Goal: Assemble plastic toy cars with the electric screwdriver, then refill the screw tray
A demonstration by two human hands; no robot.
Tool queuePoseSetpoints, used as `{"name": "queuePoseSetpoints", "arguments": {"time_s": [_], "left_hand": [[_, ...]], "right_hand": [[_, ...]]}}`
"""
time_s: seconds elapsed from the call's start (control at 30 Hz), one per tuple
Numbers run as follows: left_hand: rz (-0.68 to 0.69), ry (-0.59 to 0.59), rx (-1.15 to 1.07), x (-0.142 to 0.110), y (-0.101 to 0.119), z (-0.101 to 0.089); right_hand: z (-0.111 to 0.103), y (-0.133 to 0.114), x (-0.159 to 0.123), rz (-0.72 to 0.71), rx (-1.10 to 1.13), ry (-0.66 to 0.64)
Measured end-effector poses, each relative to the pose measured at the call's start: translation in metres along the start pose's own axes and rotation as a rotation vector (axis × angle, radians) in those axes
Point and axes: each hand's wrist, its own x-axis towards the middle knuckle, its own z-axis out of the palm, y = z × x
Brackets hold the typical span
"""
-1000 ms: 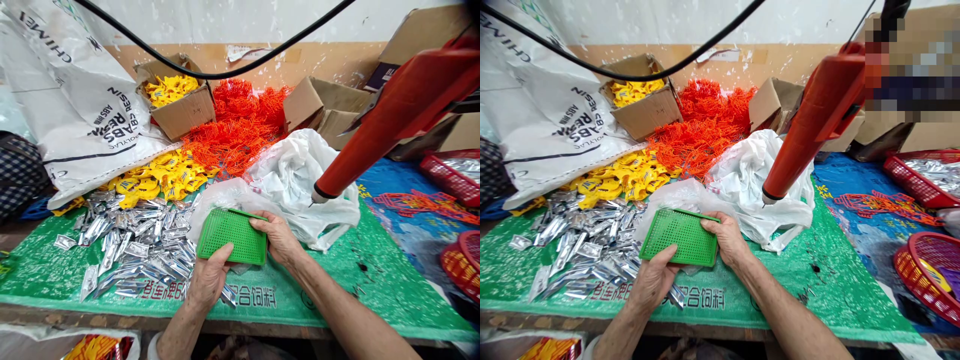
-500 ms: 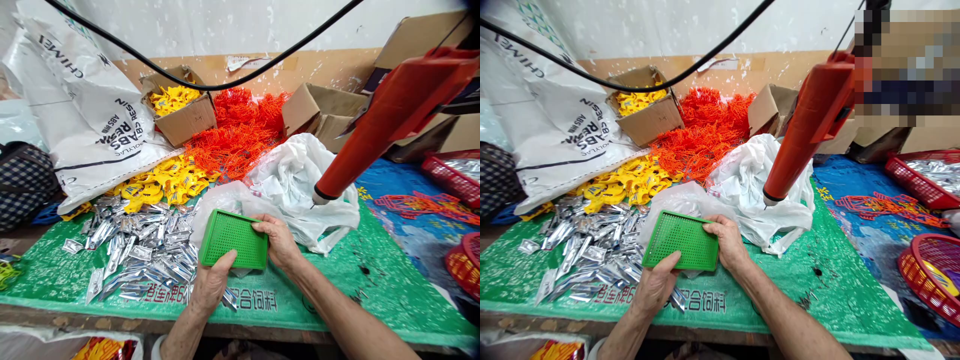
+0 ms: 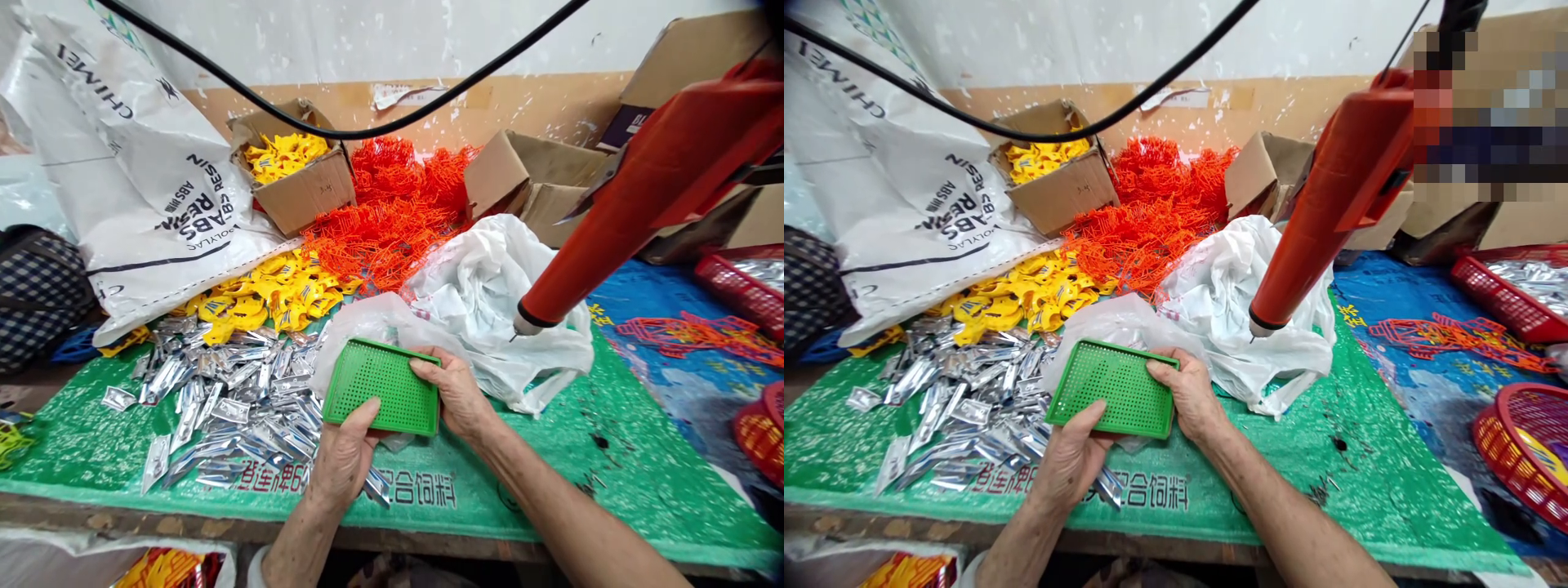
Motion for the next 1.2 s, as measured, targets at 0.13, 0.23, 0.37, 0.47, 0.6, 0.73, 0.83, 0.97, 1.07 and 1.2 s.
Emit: {"name": "queuePoseSetpoints", "arguments": {"time_s": [0.13,0.23,0.37,0.47,0.6,0.73,0.83,0.97,1.07,1.2], "left_hand": [[0.001,-0.007,0.03,-0.001,0.0,0.002],[0.007,-0.033,0.043,-0.002,0.0,0.003],[0.007,-0.052,0.044,-0.003,-0.001,0.002],[-0.014,-0.015,0.018,-0.001,-0.001,0.0],[-0.104,0.026,-0.057,0.003,0.0,-0.004],[-0.165,0.014,-0.12,0.008,0.005,-0.005],[-0.168,0.002,-0.137,0.01,0.009,-0.007],[-0.123,-0.063,-0.029,-0.001,0.016,-0.02],[0.016,-0.033,0.361,-0.021,0.023,-0.036],[0.797,0.066,1.186,-0.042,0.03,-0.043]], "right_hand": [[0.0,0.0,0.0,-0.003,-0.011,0.019],[0.0,-0.001,0.0,-0.003,-0.028,0.033],[0.001,-0.004,-0.001,0.002,-0.061,0.055],[0.001,-0.004,-0.001,0.003,-0.094,0.074],[0.0,-0.003,-0.001,-0.003,-0.144,0.075],[0.004,-0.006,-0.005,-0.019,-0.176,0.037],[0.008,-0.01,-0.009,-0.029,-0.177,0.011],[0.009,-0.013,-0.008,-0.055,-0.159,0.019],[0.008,-0.016,-0.001,-0.084,-0.149,0.044],[0.013,-0.018,0.008,-0.095,-0.16,0.03]]}}
